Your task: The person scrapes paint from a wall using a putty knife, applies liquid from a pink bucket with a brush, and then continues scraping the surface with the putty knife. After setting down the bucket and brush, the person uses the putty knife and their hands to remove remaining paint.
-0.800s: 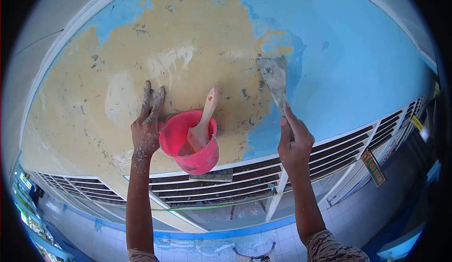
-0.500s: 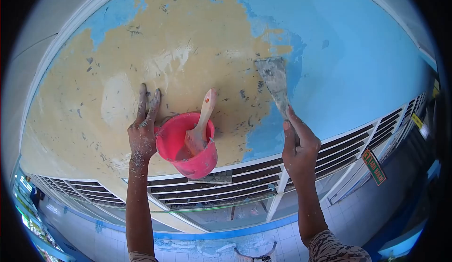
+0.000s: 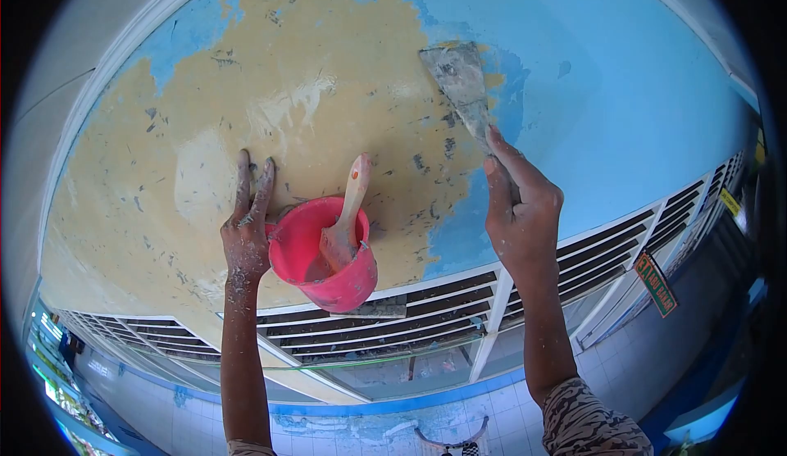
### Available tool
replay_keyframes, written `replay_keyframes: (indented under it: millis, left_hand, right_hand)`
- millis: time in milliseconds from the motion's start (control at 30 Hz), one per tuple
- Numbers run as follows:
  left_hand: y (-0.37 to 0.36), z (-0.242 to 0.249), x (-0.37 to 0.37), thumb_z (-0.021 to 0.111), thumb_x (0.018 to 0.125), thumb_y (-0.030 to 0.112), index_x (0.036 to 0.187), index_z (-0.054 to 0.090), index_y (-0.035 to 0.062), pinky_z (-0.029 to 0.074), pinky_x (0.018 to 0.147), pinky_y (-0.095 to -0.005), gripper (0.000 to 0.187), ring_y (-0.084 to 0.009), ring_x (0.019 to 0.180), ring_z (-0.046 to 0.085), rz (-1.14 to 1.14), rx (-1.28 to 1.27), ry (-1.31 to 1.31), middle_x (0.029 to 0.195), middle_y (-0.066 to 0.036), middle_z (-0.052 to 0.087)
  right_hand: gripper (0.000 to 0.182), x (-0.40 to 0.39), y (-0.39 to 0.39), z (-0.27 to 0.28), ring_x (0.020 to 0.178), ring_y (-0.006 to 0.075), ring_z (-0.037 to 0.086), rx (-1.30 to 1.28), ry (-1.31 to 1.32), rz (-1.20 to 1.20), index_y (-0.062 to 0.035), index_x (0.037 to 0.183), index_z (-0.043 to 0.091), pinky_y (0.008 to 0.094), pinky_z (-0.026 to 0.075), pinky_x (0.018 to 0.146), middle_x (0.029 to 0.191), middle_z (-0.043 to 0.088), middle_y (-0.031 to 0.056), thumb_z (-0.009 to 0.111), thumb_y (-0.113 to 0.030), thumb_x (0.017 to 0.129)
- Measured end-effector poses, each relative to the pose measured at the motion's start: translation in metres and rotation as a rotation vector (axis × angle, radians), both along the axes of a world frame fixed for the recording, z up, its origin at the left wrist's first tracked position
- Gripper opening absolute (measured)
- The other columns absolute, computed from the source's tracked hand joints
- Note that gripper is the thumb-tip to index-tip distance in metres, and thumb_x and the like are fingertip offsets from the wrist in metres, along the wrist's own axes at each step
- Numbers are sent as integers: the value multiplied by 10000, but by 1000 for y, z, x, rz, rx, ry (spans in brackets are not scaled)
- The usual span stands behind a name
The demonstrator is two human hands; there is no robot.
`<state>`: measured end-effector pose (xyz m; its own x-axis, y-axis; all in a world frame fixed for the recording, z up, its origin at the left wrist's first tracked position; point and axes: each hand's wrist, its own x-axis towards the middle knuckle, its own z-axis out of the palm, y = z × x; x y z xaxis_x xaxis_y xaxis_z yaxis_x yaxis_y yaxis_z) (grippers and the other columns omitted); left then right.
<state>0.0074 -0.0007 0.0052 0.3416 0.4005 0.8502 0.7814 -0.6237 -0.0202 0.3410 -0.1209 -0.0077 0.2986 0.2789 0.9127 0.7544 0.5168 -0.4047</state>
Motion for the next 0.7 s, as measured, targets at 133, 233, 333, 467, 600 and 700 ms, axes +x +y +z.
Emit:
replay_keyframes:
  millis: [133,233,333,467,600,700]
  left_hand:
    - [3,-2,-3,746,895,278,1553,466,187,620,780,-420,721,-408,1138,683,23,121,55,1650,-199,320]
    - [5,-1,-4,743,899,274,1553,466,188,620,778,-416,716,-402,1152,679,24,94,49,1649,-198,323]
    - [7,-1,-3,755,869,263,1551,476,207,626,753,-393,738,-361,1119,706,34,75,30,1652,-172,333]
    - [11,-4,-5,765,837,242,1548,485,228,633,717,-366,764,-316,1079,733,48,191,60,1654,-144,346]
    - [3,-2,-1,760,845,239,1547,487,231,634,731,-376,754,-317,1088,730,55,54,12,1653,-145,346]
    - [7,-3,-2,765,833,243,1546,488,233,635,735,-382,765,-318,1077,733,33,125,28,1654,-145,345]
  right_hand:
    - [406,-1,-11,-12,671,221,694,-99,30,-5,-5,1340,658,344,523,579,823,709,187,650,57,939]
    - [404,2,3,-3,746,256,739,-34,25,2,-1,1337,657,349,550,614,876,722,217,651,60,937]
    - [403,1,8,10,775,243,751,152,-69,-5,-8,1332,663,333,550,608,876,722,219,661,61,935]
    - [405,-4,-1,4,793,258,754,57,-17,17,-4,1339,655,350,556,631,892,721,229,646,63,939]
    - [343,-13,-7,35,884,116,719,-126,20,-32,17,1342,651,251,527,625,1207,726,242,624,-19,1002]
    - [339,-5,-2,11,879,115,714,40,-41,1,6,1344,654,252,536,649,1193,730,242,623,-44,1010]
